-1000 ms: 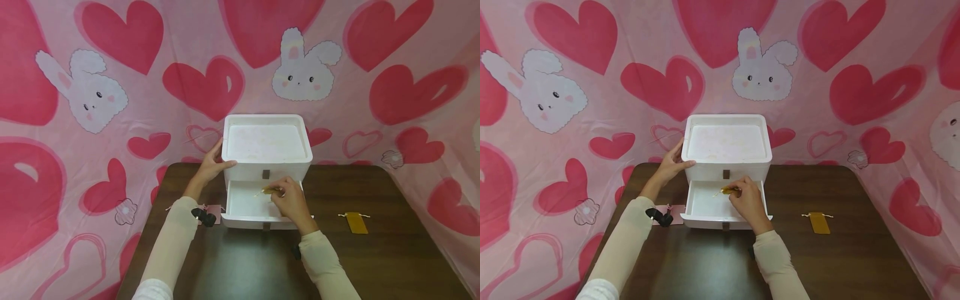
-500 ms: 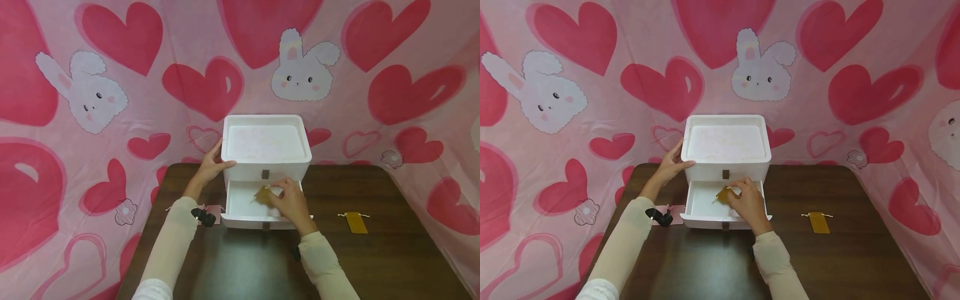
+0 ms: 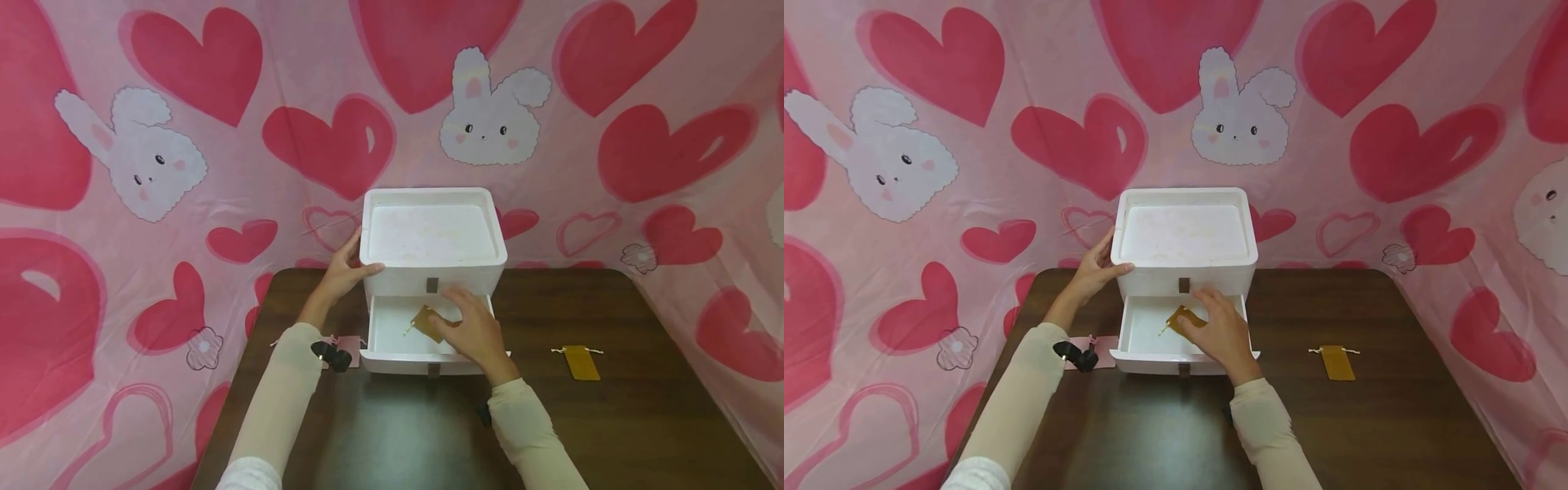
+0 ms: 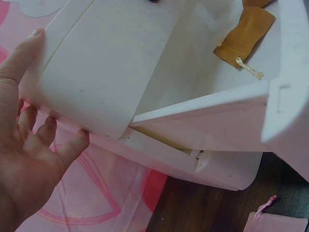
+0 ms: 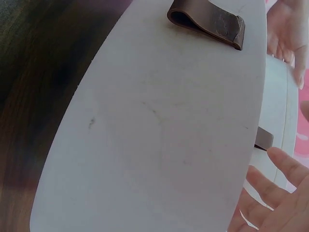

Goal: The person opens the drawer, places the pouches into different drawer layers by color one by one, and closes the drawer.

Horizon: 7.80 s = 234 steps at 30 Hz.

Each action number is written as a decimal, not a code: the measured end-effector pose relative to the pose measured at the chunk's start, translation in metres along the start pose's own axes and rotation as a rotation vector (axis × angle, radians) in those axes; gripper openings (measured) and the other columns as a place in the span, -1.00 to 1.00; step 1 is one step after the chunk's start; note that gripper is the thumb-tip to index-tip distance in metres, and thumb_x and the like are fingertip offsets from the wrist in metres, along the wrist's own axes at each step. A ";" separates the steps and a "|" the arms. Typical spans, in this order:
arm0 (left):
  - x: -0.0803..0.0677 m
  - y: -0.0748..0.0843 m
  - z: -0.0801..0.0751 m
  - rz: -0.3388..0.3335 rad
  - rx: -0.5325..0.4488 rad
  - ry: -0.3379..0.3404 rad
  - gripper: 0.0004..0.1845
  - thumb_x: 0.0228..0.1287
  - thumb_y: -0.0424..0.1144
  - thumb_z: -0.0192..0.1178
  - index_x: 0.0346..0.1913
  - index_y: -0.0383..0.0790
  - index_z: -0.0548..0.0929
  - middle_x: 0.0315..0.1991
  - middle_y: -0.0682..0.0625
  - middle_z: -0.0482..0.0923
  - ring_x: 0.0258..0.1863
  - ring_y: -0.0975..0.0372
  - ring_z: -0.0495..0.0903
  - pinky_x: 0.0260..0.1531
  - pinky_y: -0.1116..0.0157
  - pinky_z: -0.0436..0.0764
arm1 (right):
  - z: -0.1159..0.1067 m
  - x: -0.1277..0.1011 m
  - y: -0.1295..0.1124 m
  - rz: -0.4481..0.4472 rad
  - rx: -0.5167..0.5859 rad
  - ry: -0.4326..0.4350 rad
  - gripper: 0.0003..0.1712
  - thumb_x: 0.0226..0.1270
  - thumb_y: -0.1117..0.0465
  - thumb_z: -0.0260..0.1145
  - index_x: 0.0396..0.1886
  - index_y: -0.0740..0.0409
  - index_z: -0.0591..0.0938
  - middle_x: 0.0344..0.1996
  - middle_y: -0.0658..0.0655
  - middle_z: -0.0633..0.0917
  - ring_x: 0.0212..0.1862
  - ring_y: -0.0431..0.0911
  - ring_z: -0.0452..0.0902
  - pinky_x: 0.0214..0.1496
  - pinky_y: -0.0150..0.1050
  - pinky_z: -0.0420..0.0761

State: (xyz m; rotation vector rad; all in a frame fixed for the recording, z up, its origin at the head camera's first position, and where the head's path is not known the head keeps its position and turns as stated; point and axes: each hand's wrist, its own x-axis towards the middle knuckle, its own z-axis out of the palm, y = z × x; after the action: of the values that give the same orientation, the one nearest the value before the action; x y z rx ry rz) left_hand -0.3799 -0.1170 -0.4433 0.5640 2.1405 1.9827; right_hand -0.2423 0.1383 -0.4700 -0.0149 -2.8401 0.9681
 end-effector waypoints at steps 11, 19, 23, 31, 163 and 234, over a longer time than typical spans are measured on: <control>0.000 -0.002 0.000 -0.016 0.009 0.005 0.07 0.23 -0.43 0.38 0.66 0.03 -0.05 0.68 0.03 -0.06 0.65 0.03 0.05 0.59 -0.09 0.16 | -0.002 -0.002 0.004 -0.006 0.015 -0.025 -0.21 0.25 -0.20 0.40 0.45 -0.11 0.47 0.53 0.08 0.40 0.55 0.14 0.27 0.44 0.40 0.35; 0.006 -0.016 -0.002 -0.001 0.054 0.021 0.06 0.25 -0.33 0.40 0.66 0.12 -0.03 0.68 0.10 -0.03 0.66 0.09 0.06 0.58 -0.06 0.21 | -0.005 -0.004 0.011 -0.015 -0.014 -0.001 -0.25 0.24 -0.16 0.43 0.41 -0.10 0.51 0.48 0.11 0.46 0.50 0.15 0.35 0.40 0.38 0.42; 0.007 -0.017 -0.002 0.009 0.053 0.022 0.06 0.25 -0.35 0.40 0.66 0.10 -0.03 0.68 0.09 -0.03 0.65 0.09 0.06 0.58 -0.06 0.20 | -0.008 -0.004 0.015 -0.017 -0.026 0.009 -0.26 0.24 -0.14 0.44 0.39 -0.05 0.52 0.47 0.13 0.47 0.48 0.17 0.38 0.37 0.38 0.45; 0.005 -0.016 -0.002 0.011 0.047 0.021 0.06 0.24 -0.39 0.39 0.65 0.10 -0.02 0.67 0.07 0.00 0.64 0.06 0.11 0.57 -0.07 0.22 | -0.016 -0.007 0.024 0.011 -0.010 0.000 -0.24 0.21 -0.11 0.47 0.40 -0.05 0.52 0.48 0.13 0.46 0.46 0.22 0.41 0.36 0.41 0.43; 0.004 -0.013 -0.002 0.031 0.009 0.012 0.05 0.26 -0.42 0.35 0.65 0.17 -0.03 0.67 0.08 0.00 0.66 0.08 0.05 0.61 -0.04 0.15 | -0.076 -0.046 0.277 0.346 -0.249 -0.230 -0.23 0.26 0.04 0.31 0.38 0.37 0.40 0.19 0.65 0.39 0.03 0.45 0.50 -0.13 0.36 0.58; 0.001 -0.013 -0.001 0.010 0.035 0.018 0.03 0.28 -0.36 0.36 0.65 0.16 -0.02 0.65 0.03 0.08 0.62 0.05 0.15 0.56 -0.05 0.25 | -0.085 -0.029 0.182 0.070 -0.121 0.404 -0.80 0.06 0.39 0.42 -0.25 0.29 0.77 -0.33 0.40 0.75 -0.24 0.28 0.66 -0.18 0.13 0.55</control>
State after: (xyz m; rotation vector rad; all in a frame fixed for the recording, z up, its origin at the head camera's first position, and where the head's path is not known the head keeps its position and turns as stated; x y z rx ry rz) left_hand -0.3832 -0.1186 -0.4559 0.5652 2.1911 1.9667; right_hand -0.2088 0.3324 -0.5176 -0.2903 -2.5305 0.7070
